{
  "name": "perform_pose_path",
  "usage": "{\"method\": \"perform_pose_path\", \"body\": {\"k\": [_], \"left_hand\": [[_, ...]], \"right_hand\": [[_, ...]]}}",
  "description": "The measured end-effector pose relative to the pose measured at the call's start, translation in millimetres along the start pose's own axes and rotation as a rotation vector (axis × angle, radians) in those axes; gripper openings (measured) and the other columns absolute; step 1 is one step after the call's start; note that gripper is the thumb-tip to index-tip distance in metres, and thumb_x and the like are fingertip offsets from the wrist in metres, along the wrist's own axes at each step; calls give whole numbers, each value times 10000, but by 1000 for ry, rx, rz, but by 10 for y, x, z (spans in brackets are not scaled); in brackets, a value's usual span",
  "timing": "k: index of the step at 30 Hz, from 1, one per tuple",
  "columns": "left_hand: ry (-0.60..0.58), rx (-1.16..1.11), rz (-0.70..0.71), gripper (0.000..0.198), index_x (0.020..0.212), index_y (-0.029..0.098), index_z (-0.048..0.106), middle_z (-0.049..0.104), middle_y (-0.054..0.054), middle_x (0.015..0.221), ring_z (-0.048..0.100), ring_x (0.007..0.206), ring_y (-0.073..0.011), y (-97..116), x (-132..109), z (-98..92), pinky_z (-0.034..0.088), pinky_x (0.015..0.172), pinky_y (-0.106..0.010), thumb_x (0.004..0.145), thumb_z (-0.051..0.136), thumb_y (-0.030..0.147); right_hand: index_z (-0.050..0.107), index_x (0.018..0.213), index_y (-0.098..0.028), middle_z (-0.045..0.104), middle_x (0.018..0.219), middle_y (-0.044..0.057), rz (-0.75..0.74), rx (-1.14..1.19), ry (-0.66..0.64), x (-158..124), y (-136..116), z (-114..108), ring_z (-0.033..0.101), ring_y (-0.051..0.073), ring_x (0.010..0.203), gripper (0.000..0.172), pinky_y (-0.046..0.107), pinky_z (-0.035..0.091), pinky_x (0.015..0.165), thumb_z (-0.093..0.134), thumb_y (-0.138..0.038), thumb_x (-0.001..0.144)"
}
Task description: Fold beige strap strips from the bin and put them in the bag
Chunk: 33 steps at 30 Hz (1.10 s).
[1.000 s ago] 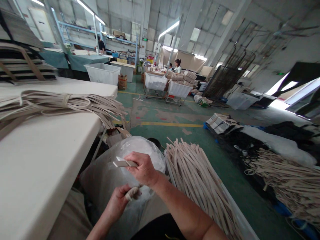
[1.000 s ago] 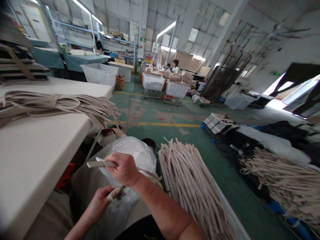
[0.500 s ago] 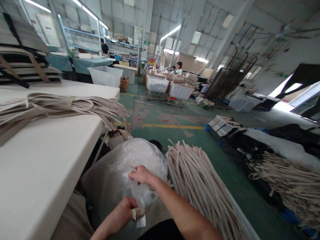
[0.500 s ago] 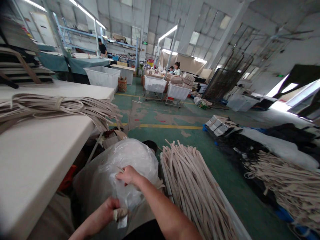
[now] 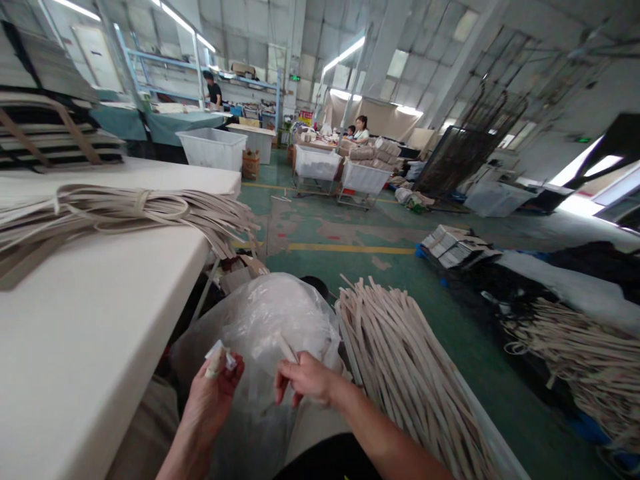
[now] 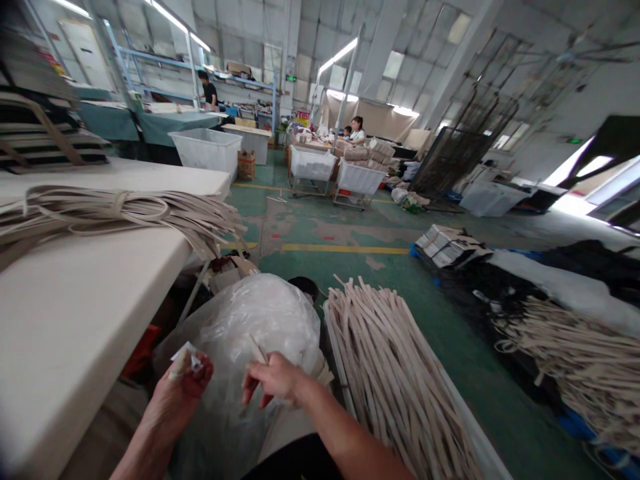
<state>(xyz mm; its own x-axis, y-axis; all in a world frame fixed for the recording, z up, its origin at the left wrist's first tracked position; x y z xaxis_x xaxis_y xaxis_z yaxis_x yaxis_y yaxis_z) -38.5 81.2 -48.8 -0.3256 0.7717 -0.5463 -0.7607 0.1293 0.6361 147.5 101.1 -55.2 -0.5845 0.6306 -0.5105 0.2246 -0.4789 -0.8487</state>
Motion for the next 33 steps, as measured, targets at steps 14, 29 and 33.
{"method": "perform_pose_path", "body": {"k": [14, 29, 33], "left_hand": [[-97, 34, -30, 566, 684, 105, 715, 689, -41, 684, 631, 615, -147, -152, -82, 32, 570, 549, -213, 332, 984, 458], [-28, 168, 54, 586, 718, 113, 749, 716, -63, 694, 623, 598, -145, -122, -60, -33, 519, 502, -190, 339, 956, 510], [61, 29, 135, 575, 698, 152, 756, 738, -42, 773, 639, 722, -151, -2, 23, -83, 546, 600, -187, 269, 971, 468]], "right_hand": [[584, 688, -108, 600, 646, 46, 38, 9, -166, -10, 163, 649, 617, 135, 554, 367, 184, 461, 414, 535, -432, 853], [578, 978, -127, 636, 727, 21, -122, -92, -195, -151, -161, 473, 494, 56, 397, 498, 170, 394, 421, 453, -607, 940], [584, 869, -129, 596, 605, 4, -89, -185, -68, -255, -151, 267, 519, 82, 400, 513, 164, 378, 400, 505, -635, 903]]}}
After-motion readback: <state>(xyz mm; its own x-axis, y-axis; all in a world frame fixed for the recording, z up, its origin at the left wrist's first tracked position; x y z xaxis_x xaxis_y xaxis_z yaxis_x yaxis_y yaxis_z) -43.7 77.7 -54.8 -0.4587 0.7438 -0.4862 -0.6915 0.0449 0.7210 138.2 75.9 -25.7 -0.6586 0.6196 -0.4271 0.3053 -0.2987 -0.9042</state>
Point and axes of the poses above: each hand's wrist, its own x-axis towards the middle knuckle, its own z-axis out of the palm, y = z × x, the point moved 6 cm from there along x, towards the middle knuckle
